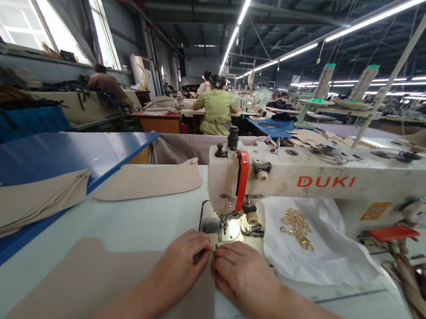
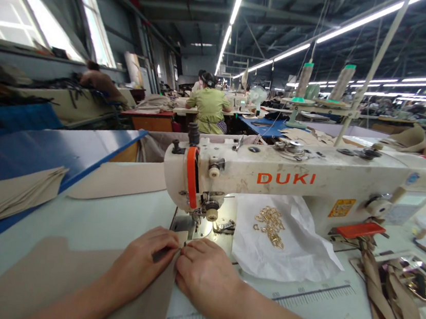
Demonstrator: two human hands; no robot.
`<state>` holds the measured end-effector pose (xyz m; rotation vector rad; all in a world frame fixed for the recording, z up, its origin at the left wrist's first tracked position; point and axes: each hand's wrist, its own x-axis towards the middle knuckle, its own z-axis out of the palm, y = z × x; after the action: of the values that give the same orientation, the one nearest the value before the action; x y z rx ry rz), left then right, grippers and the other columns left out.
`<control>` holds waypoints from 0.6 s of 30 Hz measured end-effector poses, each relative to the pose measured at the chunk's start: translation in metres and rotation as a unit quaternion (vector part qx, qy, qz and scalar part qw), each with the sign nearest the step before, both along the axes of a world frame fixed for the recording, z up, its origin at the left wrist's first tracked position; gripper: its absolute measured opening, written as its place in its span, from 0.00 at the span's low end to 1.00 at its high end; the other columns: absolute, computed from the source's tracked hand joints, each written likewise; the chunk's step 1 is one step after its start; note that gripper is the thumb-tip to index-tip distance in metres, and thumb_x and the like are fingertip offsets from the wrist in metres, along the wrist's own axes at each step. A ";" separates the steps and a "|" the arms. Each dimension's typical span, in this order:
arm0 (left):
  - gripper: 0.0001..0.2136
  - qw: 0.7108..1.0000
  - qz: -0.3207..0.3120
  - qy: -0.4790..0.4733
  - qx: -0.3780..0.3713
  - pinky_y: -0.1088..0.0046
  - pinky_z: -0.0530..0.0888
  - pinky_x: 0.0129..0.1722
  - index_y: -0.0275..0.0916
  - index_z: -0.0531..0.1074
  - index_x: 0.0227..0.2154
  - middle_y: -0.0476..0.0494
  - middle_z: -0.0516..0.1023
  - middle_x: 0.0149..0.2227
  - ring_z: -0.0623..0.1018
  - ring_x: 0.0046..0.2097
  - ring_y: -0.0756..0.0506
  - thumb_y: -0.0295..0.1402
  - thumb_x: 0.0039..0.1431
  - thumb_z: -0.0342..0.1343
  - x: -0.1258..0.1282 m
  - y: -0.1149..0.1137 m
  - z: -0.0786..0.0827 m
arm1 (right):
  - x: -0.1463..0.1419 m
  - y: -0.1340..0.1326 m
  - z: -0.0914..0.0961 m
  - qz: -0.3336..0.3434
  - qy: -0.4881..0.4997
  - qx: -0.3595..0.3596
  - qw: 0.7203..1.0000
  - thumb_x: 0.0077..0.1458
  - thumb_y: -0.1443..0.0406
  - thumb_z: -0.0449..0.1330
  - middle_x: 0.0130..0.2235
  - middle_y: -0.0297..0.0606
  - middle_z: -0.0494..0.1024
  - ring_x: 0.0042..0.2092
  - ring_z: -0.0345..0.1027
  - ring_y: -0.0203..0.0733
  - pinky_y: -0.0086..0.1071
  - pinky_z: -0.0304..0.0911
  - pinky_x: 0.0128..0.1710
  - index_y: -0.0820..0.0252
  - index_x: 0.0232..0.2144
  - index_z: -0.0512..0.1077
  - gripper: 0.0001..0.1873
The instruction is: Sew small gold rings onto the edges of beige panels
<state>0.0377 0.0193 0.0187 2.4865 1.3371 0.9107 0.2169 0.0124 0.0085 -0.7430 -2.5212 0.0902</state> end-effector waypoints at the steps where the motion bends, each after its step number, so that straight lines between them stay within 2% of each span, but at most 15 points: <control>1: 0.08 1.000 0.000 0.000 0.001 0.71 0.72 0.37 0.39 0.69 0.23 0.46 0.76 0.29 0.75 0.35 0.46 0.23 0.54 0.50 0.000 0.000 0.000 | 0.000 -0.001 0.000 0.002 0.003 0.004 1.000 0.59 0.69 0.54 0.38 0.41 0.77 0.43 0.68 0.43 0.35 0.62 0.49 0.63 0.33 0.71 0.06; 9: 0.08 1.000 -0.001 -0.003 0.021 0.71 0.73 0.37 0.39 0.69 0.24 0.46 0.77 0.30 0.75 0.35 0.47 0.22 0.54 0.50 -0.001 -0.001 -0.004 | 0.002 -0.005 -0.001 0.015 -0.026 0.020 0.999 0.60 0.70 0.54 0.37 0.40 0.77 0.42 0.68 0.41 0.34 0.63 0.47 0.63 0.31 0.71 0.07; 18: 0.08 0.999 -0.009 -0.010 0.044 0.72 0.73 0.35 0.39 0.70 0.24 0.47 0.76 0.29 0.75 0.34 0.47 0.21 0.53 0.52 0.001 0.002 -0.004 | 0.002 -0.004 -0.003 0.015 -0.017 0.022 1.000 0.60 0.69 0.54 0.35 0.39 0.77 0.41 0.67 0.40 0.33 0.63 0.45 0.63 0.31 0.71 0.07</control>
<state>0.0386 0.0212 0.0150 2.5430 1.2923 1.0082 0.2185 0.0082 0.0051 -0.6947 -2.5585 0.0327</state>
